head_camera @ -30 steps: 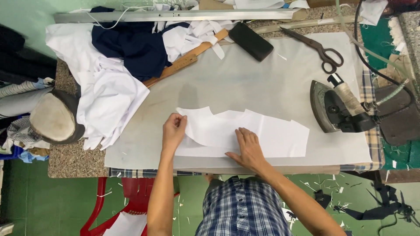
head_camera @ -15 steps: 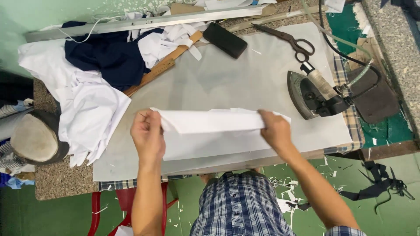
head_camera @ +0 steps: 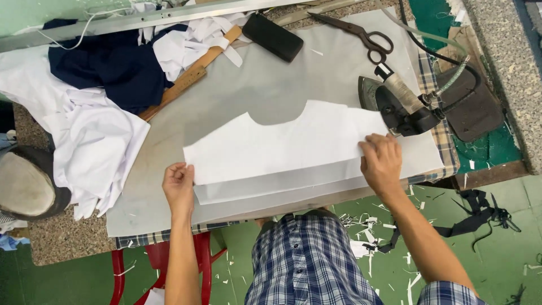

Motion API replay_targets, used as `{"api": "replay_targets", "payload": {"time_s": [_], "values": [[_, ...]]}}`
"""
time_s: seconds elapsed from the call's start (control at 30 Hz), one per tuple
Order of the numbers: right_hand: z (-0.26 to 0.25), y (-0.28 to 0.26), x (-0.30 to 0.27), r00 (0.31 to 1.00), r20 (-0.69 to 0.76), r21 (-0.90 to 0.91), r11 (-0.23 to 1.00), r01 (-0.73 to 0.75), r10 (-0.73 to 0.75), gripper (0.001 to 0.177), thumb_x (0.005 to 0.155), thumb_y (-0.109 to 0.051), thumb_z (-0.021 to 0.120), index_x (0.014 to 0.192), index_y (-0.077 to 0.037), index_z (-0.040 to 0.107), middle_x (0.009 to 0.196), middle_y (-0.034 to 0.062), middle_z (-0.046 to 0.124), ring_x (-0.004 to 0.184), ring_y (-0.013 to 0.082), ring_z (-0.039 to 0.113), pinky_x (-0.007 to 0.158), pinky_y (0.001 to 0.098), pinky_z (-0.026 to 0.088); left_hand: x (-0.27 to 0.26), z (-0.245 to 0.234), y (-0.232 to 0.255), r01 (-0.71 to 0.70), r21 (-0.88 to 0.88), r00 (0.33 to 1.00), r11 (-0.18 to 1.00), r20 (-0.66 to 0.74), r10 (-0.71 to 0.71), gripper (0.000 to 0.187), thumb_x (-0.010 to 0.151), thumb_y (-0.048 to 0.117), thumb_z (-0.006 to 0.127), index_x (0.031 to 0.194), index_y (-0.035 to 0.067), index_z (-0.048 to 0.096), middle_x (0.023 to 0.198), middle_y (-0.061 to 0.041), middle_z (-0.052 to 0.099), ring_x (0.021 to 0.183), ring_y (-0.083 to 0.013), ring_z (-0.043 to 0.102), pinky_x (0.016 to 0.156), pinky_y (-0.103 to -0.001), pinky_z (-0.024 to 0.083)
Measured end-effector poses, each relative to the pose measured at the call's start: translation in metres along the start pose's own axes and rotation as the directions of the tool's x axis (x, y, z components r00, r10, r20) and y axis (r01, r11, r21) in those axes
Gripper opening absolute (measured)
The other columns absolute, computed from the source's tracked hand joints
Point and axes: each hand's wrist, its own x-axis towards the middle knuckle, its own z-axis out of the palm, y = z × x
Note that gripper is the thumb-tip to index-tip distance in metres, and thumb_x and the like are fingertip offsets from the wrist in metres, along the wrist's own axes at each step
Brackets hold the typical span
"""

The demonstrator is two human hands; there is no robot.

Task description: The person irons a white fabric piece on a work table, then uses shears to trim its edges. They repeat this process with a second white fabric piece, ironing it flat and cutting along the edges to shape it.

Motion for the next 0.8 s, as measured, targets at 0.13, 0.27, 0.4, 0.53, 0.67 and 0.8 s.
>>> {"api": "replay_targets", "payload": {"time_s": [0.13, 0.27, 0.4, 0.53, 0.67, 0.8], "values": [[0.035, -0.012, -0.076, 0.956, 0.275, 0.02, 0.994, -0.108, 0.098, 0.015, 0.091, -0.012, 0.066, 0.103, -0.021, 0.065, 0.116, 0.0037, 0.06, 0.118, 0.0247, 0.061, 0.107, 0.0428, 0.046, -0.028, -0.01, -0.039, 0.098, 0.154, 0.993, 0.983, 0.057, -0.108, 0.027, 0.099, 0.01, 0.07, 0.121, -0.001, 0.056, 0.083, -0.011, 0.064, 0.059, -0.015, 0.061, 0.048, -0.028, 0.054], [0.033, -0.016, -0.099, 0.941, 0.318, 0.021, 0.991, -0.134, 0.12, 0.011, 0.094, -0.012, 0.065, 0.1, -0.02, 0.069, 0.116, 0.0048, 0.06, 0.118, 0.0255, 0.061, 0.107, 0.043, 0.046, -0.035, -0.013, -0.044, 0.104, 0.238, 0.992, 0.966, 0.045, -0.118, 0.027, 0.1, 0.011, 0.067, 0.122, -0.002, 0.056, 0.081, -0.012, 0.063, 0.052, -0.015, 0.058, 0.043, -0.026, 0.05], [0.029, -0.017, -0.108, 0.927, 0.349, 0.028, 0.988, -0.152, 0.133, 0.014, 0.091, -0.012, 0.067, 0.101, -0.021, 0.07, 0.117, 0.0051, 0.061, 0.119, 0.0262, 0.061, 0.107, 0.0434, 0.046, -0.034, -0.018, -0.053, 0.078, 0.316, 0.996, 0.945, 0.013, -0.086, 0.029, 0.1, 0.01, 0.068, 0.123, -0.003, 0.058, 0.084, -0.013, 0.065, 0.058, -0.016, 0.061, 0.045, -0.027, 0.05], [0.022, -0.019, -0.111, 0.918, 0.364, 0.017, 0.985, -0.174, 0.156, 0.018, 0.089, -0.014, 0.067, 0.102, -0.025, 0.071, 0.117, 0.0029, 0.061, 0.119, 0.0245, 0.061, 0.108, 0.0435, 0.046, -0.024, -0.026, -0.087, 0.038, 0.383, 0.999, 0.923, 0.015, -0.047, 0.03, 0.1, 0.011, 0.07, 0.124, -0.003, 0.059, 0.085, -0.014, 0.067, 0.063, -0.0183, 0.063, 0.044, -0.03, 0.051], [0.012, -0.004, -0.112, 0.923, 0.352, 0.007, 0.985, -0.172, 0.158, 0.018, 0.09, -0.009, 0.065, 0.1, -0.022, 0.072, 0.118, 0.0048, 0.063, 0.119, 0.0264, 0.062, 0.107, 0.0438, 0.047, -0.037, -0.021, -0.074, 0.026, 0.405, 0.999, 0.914, 0.021, -0.037, 0.03, 0.101, 0.012, 0.07, 0.125, -0.003, 0.058, 0.09, -0.015, 0.068, 0.069, -0.0197, 0.064, 0.047, -0.031, 0.053], [-0.009, 0.042, -0.061, 0.98, 0.152, -0.055, 0.991, -0.12, 0.127, 0.031, 0.091, -0.003, 0.059, 0.116, -0.016, 0.071, 0.127, 0.01, 0.064, 0.124, 0.0302, 0.061, 0.107, 0.0457, 0.046, -0.07, 0.005, -0.027, -0.334, 0.763, 0.887, 0.554, 0.054, 0.459, 0.034, 0.1, 0.016, 0.075, 0.127, 0.0, 0.062, 0.114, -0.016, 0.06, 0.098, -0.0289, 0.064, 0.074, -0.037, 0.056]]}}
